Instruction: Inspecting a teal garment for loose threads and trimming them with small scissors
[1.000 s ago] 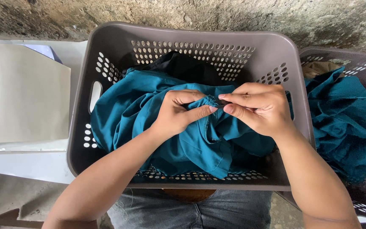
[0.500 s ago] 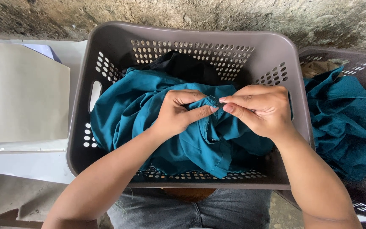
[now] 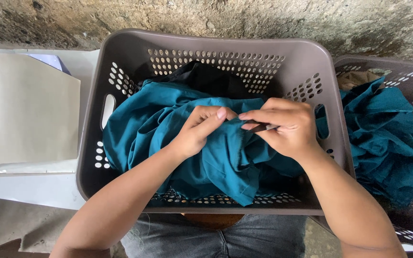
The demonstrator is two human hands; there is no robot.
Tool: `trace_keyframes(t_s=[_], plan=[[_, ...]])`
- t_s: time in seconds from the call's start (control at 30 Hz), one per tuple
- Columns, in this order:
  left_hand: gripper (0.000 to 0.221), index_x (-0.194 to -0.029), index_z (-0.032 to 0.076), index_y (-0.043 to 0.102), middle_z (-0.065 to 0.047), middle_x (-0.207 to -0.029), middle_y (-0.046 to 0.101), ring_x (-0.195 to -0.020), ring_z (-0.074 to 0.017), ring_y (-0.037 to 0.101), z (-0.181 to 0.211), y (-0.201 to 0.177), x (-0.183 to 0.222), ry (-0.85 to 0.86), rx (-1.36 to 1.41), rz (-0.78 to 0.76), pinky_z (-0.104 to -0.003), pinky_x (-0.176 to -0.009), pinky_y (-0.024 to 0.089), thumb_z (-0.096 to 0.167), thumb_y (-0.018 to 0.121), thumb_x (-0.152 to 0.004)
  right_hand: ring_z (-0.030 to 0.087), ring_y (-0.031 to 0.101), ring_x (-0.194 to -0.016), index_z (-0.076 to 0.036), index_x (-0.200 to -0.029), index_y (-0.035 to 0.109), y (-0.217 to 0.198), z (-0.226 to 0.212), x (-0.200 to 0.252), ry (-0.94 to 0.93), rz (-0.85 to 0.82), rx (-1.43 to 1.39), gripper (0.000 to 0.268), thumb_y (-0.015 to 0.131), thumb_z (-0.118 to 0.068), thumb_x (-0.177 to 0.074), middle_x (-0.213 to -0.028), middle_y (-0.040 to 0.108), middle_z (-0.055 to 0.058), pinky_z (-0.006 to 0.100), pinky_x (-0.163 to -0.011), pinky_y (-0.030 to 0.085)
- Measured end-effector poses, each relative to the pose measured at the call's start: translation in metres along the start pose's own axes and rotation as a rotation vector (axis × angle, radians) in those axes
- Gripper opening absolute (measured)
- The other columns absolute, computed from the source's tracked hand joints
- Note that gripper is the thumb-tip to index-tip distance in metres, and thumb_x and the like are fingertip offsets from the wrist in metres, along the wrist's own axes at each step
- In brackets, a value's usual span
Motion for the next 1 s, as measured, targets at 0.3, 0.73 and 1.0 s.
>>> trace_keyframes(t_s=[0.3,0.73,1.0], plan=[[0.011,-0.078,0.002,0.063,-0.006,-0.063,0.058,-0.060,-0.0072,0.049,-0.008,-0.002,0.001,-0.003,-0.114,0.035,-0.019,-0.058,0.040,0.003,0.054,-0.084,0.007,0.029,-0.035,-0.008,-0.058,0.042,-0.008,0.034,0.019,0.434,0.574,-0.566,0.044,0.040,-0.031,-0.095,-0.041,0.025,-0.002,0.017,-0.040,0.027],[0.016,-0.084,0.005,0.051,-0.009,-0.070,0.043,-0.065,-0.0256,0.048,0.009,0.012,0.002,0.295,-0.825,0.397,-0.033,-0.059,0.041,0.016,0.062,-0.081,0.023,0.062,-0.054,-0.009,-0.048,0.023,-0.006,0.013,0.003,0.054,0.128,-0.025,0.051,0.068,-0.005,-0.072,-0.060,0.061,0.010,0.024,-0.045,0.042],[0.039,-0.063,0.008,0.054,-0.003,-0.056,0.049,-0.037,-0.0091,0.045,-0.020,0.065,0.018,-0.158,-1.745,0.008,-0.024,-0.030,0.030,0.044,0.056,-0.079,0.015,0.026,-0.031,-0.012,-0.046,0.023,-0.012,0.017,0.009,0.146,0.300,0.134,0.055,0.069,-0.013,-0.077,-0.035,0.034,0.003,0.021,-0.034,0.024]])
Point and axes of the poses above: each hand's wrist, its own x-axis away from the middle knuckle, its own y-axis out of the palm, z = x × y, the point moved 2 cm from there along -x, towards the middle knuckle
